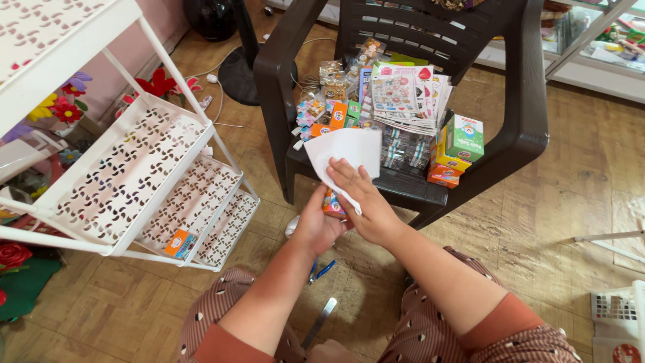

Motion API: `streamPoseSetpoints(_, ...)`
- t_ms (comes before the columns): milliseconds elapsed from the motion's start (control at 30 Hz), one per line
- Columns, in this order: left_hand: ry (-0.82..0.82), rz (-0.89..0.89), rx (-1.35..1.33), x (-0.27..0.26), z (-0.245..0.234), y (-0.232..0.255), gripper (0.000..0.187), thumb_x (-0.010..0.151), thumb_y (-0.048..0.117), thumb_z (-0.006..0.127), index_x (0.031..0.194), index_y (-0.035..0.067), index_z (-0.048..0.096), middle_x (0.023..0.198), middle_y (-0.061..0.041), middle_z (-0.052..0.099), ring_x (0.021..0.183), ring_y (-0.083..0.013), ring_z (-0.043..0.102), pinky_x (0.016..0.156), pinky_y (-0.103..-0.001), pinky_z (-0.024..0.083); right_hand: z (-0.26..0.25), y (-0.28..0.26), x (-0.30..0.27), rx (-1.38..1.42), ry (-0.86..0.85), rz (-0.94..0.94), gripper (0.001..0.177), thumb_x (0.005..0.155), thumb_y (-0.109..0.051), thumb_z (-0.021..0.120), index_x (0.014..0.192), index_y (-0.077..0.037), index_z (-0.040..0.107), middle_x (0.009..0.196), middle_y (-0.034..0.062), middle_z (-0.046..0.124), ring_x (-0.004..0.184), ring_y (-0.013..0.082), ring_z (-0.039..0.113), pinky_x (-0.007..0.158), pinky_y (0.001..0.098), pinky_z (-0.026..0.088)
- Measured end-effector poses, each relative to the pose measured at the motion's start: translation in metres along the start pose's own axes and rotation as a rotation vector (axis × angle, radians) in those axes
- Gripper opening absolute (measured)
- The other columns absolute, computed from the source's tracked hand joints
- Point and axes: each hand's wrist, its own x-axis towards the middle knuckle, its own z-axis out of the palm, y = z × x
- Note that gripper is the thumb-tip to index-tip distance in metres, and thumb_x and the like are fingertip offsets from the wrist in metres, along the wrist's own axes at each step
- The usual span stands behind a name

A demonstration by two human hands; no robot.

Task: The person assembles a white plastic three-tier shelf by inserting vertical poles into the trays. Then, they wipe small boxes with a tissue and place them onto the shelf shelves.

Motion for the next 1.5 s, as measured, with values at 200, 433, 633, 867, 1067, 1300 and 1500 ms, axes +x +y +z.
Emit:
streamPoseSetpoints(200,0.188,0.111,-0.013,0.009,-0.015,-0.005,0.066,0.105,0.072,0.031,0.140,0.019,0.049,0.113,-0.003,0.063,0.077,-0.0114,0.057,0.064,-0.031,0.043,0.010,0.003,-0.006,-0.171,-0.042,-0.177,0.055,0.092,-0.011,0.066,0.146,-0.009,0.052,0.156,0.0099,0.048,0.158,0.0399,0.025,0.128,0.0571,0.021)
streamPoseSetpoints(433,0.166,0.231,0.174,0.010,-0.009,-0.004,0.075,0.102,0.076,0.022,0.140,0.020,0.054,0.096,-0.007,0.059,0.057,-0.0122,0.050,0.049,-0.033,0.046,-0.002,-0.001,0.000,-0.459,-0.148,-0.179,0.070,0.075,-0.019,0.067,0.143,-0.004,0.056,0.151,0.0112,0.051,0.151,0.0318,0.029,0.121,0.0617,0.012)
streamPoseSetpoints(633,0.205,0.186,0.003,0.002,-0.005,0.005,0.082,0.098,0.069,0.025,0.141,0.004,0.051,0.135,-0.017,0.062,0.127,-0.0286,0.060,0.097,-0.037,0.055,0.012,-0.002,-0.008,-0.365,-0.189,-0.253,0.052,0.103,-0.034,0.054,0.146,-0.006,0.054,0.152,0.0134,0.052,0.152,0.0254,0.036,0.127,0.0604,0.011)
streamPoseSetpoints(867,0.149,0.242,0.405,0.010,-0.010,-0.007,0.068,0.104,0.062,0.037,0.145,0.009,0.051,0.112,-0.007,0.065,0.088,-0.0136,0.063,0.065,-0.030,0.050,0.003,0.014,-0.001,-0.097,-0.007,-0.114,0.039,0.107,-0.029,0.048,0.135,-0.006,0.062,0.144,0.0141,0.059,0.146,0.0313,0.045,0.124,0.0542,0.025)
streamPoseSetpoints(1067,0.067,0.299,0.486,-0.008,0.006,-0.003,0.050,0.099,0.037,0.058,0.141,0.010,0.051,0.109,-0.008,0.067,0.089,-0.0152,0.065,0.068,-0.031,0.051,0.011,0.021,-0.002,0.610,0.222,0.188,0.046,0.114,-0.035,0.037,0.130,-0.001,0.064,0.131,0.0126,0.067,0.124,0.0202,0.062,0.110,0.0356,0.047)
streamPoseSetpoints(1300,0.045,0.470,0.501,-0.001,-0.005,-0.003,0.047,0.102,0.028,0.061,0.138,0.002,0.048,0.125,-0.010,0.064,0.112,-0.0140,0.062,0.095,-0.030,0.052,0.014,0.027,-0.006,0.830,0.230,0.438,0.051,0.111,-0.038,0.039,0.132,0.001,0.063,0.114,0.0083,0.072,0.102,0.0124,0.066,0.090,0.0285,0.055)
streamPoseSetpoints(1500,0.055,0.505,0.563,-0.004,-0.005,0.002,0.046,0.103,0.028,0.062,0.139,0.002,0.051,0.121,-0.011,0.064,0.109,-0.0157,0.063,0.092,-0.031,0.053,0.006,0.037,-0.006,1.059,0.460,0.531,0.048,0.108,-0.043,0.041,0.116,-0.001,0.063,0.103,0.0104,0.073,0.093,0.0202,0.071,0.087,0.0369,0.057)
